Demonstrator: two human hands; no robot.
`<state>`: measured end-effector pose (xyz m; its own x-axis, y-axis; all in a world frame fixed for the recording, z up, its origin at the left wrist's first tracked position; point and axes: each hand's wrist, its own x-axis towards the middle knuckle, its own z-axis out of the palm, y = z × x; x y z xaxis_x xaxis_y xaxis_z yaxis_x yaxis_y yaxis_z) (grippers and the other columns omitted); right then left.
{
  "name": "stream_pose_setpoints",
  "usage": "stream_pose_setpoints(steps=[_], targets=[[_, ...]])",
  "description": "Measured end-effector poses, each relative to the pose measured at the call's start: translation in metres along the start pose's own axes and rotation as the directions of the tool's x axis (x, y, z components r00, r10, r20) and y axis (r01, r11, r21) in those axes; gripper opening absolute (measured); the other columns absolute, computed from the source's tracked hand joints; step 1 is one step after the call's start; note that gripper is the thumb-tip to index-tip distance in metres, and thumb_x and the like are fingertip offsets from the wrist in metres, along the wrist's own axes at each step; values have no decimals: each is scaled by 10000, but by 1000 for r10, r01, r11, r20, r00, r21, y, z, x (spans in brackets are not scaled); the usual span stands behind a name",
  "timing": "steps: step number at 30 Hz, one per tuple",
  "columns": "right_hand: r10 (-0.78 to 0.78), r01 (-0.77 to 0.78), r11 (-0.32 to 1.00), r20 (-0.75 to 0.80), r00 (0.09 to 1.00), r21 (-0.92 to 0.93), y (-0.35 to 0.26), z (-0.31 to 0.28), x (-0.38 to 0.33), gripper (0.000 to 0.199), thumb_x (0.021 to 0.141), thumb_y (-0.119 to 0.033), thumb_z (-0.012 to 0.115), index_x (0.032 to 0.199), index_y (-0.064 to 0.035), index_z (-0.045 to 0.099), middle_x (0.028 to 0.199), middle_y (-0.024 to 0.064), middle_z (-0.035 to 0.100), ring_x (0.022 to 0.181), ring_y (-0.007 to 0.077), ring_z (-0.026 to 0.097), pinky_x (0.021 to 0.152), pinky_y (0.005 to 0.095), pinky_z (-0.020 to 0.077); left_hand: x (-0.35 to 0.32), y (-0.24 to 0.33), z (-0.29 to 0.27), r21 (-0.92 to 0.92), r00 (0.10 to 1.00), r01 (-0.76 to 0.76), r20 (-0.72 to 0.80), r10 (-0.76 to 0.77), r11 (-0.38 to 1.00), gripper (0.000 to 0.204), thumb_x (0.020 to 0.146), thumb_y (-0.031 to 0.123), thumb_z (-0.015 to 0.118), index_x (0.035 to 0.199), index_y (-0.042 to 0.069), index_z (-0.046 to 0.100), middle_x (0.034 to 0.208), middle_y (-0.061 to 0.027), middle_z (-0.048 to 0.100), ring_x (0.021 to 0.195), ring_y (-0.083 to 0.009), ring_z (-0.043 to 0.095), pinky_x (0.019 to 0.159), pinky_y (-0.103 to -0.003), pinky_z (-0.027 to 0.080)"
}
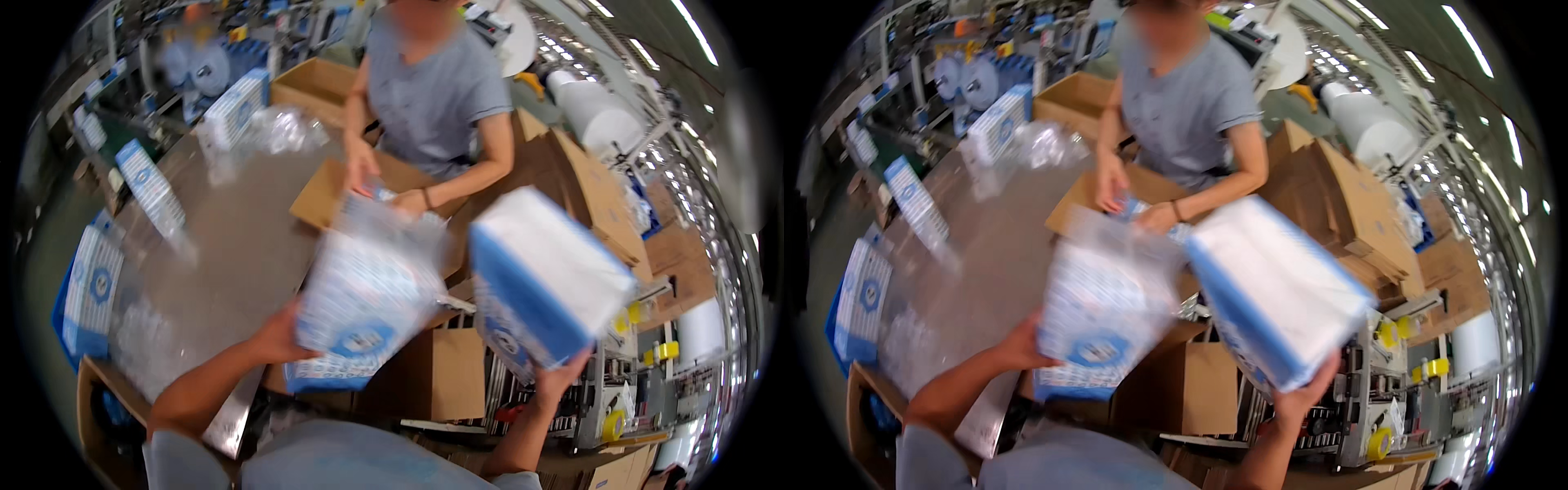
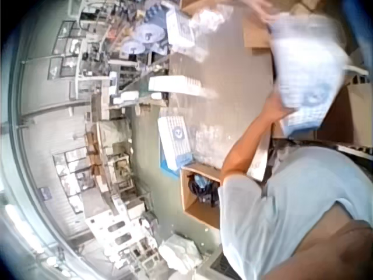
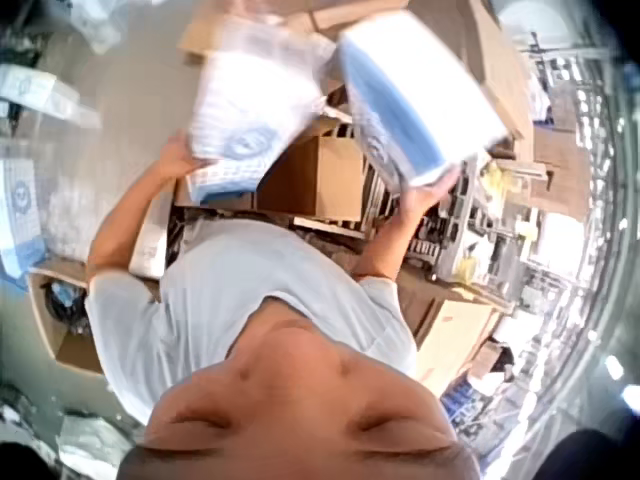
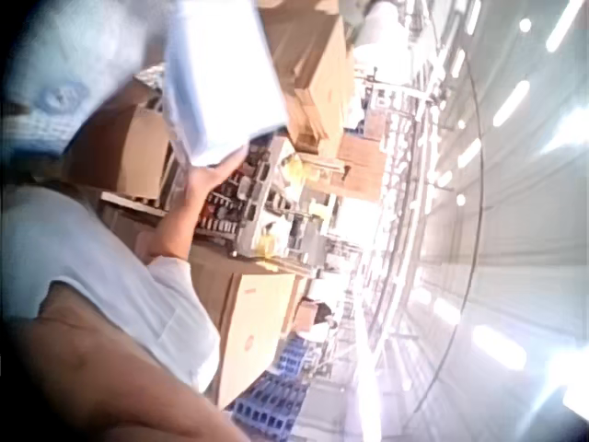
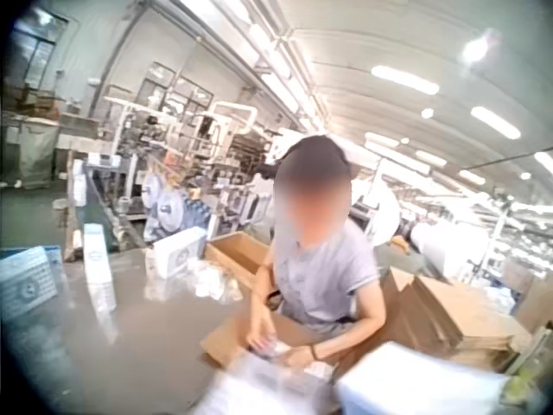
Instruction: The person places bubble wrap and multiple small product boxes into a larger cardboard shipping box on a conveyor. The person then closes the flaps and moves the sealed box along the conveyor to a taping station.
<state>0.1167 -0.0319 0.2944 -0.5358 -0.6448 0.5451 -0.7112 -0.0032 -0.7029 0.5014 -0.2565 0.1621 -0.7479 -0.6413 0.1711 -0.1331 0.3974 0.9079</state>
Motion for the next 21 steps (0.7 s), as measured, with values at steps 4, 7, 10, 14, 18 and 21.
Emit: stream_pose_setpoints(steps=[4,7,10,14,18,21], targets=[[55,2,993,479,876,-117,21,48,-40,810,626,-175,782,1327,-35,400,1216,144,507,1089,283,504,934,416,376,1,-26,92,468,703,-338,702,-112,816,728,663,179,718,1304,39,402,1191,-195,532,1003,-357,588,831,-454,487],[-107,229,971,739,665,-65,-14,142,-65,759,593,-171,755,1288,-84,464,1069,120,600,999,336,541,861,467,396,-44,-103,133,456,672,-192,706,-222,869,590,702,144,687,1247,50,481,1171,-182,560,1015,-332,588,825,-450,482],[-53,350,924,851,522,-157,66,209,-147,808,514,-119,742,1273,-109,467,987,130,572,930,346,531,799,452,403,-25,-97,147,537,354,-123,809,-468,835,460,735,122,659,1183,64,571,1140,-169,594,1028,-333,576,848,-421,469],[143,331,906,927,345,-264,160,276,-230,911,536,-280,857,1304,-87,408,1121,154,537,1063,362,507,878,483,432,-36,-46,91,438,587,162,677,-443,884,415,772,92,610,1184,73,567,1106,-158,606,1029,-338,569,856,-433,460],[398,507,776,915,65,-374,195,323,-249,841,599,-306,840,1270,-1,435,1203,190,529,1120,341,530,890,398,480,-122,-39,13,350,924,383,-129,-360,855,369,777,65,578,1146,68,560,1071,-153,599,1008,-342,557,867,-434,450],[351,642,760,896,-271,-104,215,344,-220,609,653,-317,798,1097,43,587,1090,204,615,996,300,621,815,368,514,-188,-27,-65,358,681,707,-576,-452,610,293,731,-6,568,1015,49,615,998,-159,590,981,-352,548,860,-432,448]])
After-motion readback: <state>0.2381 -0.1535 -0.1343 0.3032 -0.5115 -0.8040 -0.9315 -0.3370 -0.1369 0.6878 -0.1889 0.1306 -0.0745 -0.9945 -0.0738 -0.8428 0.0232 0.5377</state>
